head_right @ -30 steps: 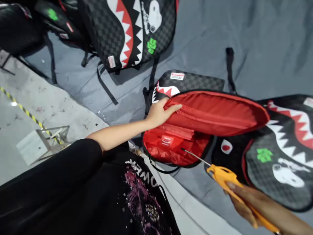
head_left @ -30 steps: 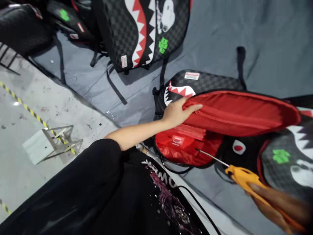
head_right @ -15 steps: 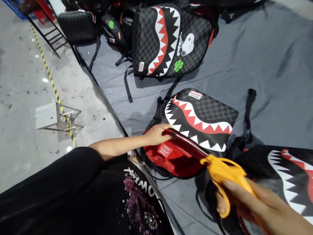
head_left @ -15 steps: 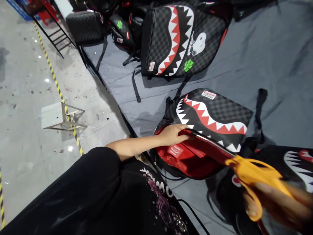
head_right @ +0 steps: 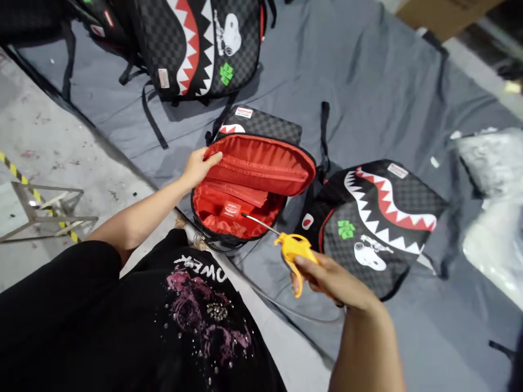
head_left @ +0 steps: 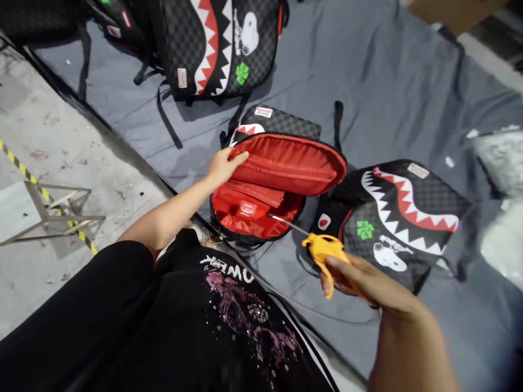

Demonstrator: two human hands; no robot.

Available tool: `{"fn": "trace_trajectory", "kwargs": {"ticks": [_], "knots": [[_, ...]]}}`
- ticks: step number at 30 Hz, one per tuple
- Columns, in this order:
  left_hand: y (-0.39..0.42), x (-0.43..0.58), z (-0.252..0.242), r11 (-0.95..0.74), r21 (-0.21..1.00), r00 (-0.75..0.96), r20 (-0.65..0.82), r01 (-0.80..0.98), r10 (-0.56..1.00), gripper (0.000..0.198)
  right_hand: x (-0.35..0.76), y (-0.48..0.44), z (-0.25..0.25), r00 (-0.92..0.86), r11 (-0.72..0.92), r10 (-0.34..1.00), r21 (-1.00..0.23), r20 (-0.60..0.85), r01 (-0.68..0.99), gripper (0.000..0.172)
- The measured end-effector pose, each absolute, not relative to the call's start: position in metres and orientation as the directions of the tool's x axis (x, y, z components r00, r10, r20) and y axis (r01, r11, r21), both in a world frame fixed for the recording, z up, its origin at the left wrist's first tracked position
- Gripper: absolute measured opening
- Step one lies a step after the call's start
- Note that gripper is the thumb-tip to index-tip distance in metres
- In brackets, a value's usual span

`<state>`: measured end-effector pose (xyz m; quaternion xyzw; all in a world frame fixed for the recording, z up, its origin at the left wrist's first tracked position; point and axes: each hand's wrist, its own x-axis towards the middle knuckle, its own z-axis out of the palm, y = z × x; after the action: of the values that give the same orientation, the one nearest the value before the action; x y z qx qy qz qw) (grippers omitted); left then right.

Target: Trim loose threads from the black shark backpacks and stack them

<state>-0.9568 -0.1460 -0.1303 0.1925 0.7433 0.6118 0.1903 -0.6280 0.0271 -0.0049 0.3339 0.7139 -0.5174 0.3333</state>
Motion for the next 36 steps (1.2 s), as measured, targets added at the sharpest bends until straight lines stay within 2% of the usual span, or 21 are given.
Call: {"fn": "trace_trajectory", "kwargs": {"ticks": [2,5,7,11,15,16,18,21,23,25,29,32,36], "knots": [[-0.143,-0.961,-0.129,0.143,0.987,-0.844,-0.020,0.068,0.536,0.035,-0.621,0.014,-0.022,-0.518,0.221,0.099,-0.489,-0.850,0.844,0.057],[-0.141,-0.966,-0.127,0.083,0.995,-0.838,0.007,0.062,0.546,0.036,-0.615,0.006,-0.041,-0.523,0.178,0.257,-0.492,-0.813,0.852,0.051],[-0.140,-0.967,-0.123,0.069,0.996,-0.831,0.005,0.052,0.556,0.037,-0.610,0.006,-0.048,-0.505,0.133,0.307,-0.489,-0.807,0.862,0.049],[-0.143,-0.964,-0.112,0.079,0.997,-0.814,-0.027,0.023,0.581,0.043,-0.595,0.009,-0.057,-0.514,-0.035,0.189,-0.528,-0.837,0.848,0.052],[-0.146,-0.965,-0.105,0.075,0.997,-0.824,-0.028,0.017,0.566,0.046,-0.577,0.013,-0.072,-0.543,-0.124,0.369,-0.620,-0.754,0.775,0.056],[-0.144,-0.966,-0.104,0.074,0.997,-0.826,-0.027,0.017,0.564,0.046,-0.573,0.012,-0.076,-0.544,-0.150,0.368,-0.625,-0.754,0.766,0.057],[-0.139,-0.968,-0.102,0.077,0.997,-0.828,-0.026,0.021,0.561,0.045,-0.566,0.010,-0.086,-0.578,-0.203,0.277,-0.635,-0.768,0.745,0.058],[-0.132,-0.968,-0.099,0.084,0.995,-0.825,-0.011,0.044,0.565,0.045,-0.558,0.000,-0.098,-0.644,-0.300,0.182,-0.665,-0.743,0.683,0.051],[-0.132,-0.966,-0.094,0.091,0.995,-0.815,-0.016,0.045,0.579,0.044,-0.553,-0.006,-0.105,-0.638,-0.410,0.247,-0.675,-0.729,0.613,0.044],[-0.137,-0.963,-0.088,0.116,0.993,-0.804,-0.048,0.027,0.593,0.043,-0.547,-0.009,-0.111,-0.598,-0.529,0.370,-0.690,-0.711,0.493,0.042],[-0.143,-0.960,-0.087,0.153,0.988,-0.819,-0.094,-0.008,0.566,0.041,-0.544,-0.001,-0.128,-0.513,-0.637,0.557,-0.732,-0.653,0.241,0.052],[-0.129,-0.967,-0.097,0.152,0.988,-0.869,-0.088,-0.015,0.486,0.037,-0.561,0.012,-0.148,-0.456,-0.668,0.592,-0.721,-0.664,0.183,0.056],[-0.097,-0.990,-0.112,0.211,0.973,-0.899,-0.169,-0.088,0.404,0.034,-0.601,0.021,-0.173,-0.367,-0.681,0.608,-0.700,-0.704,0.216,0.053]]}}
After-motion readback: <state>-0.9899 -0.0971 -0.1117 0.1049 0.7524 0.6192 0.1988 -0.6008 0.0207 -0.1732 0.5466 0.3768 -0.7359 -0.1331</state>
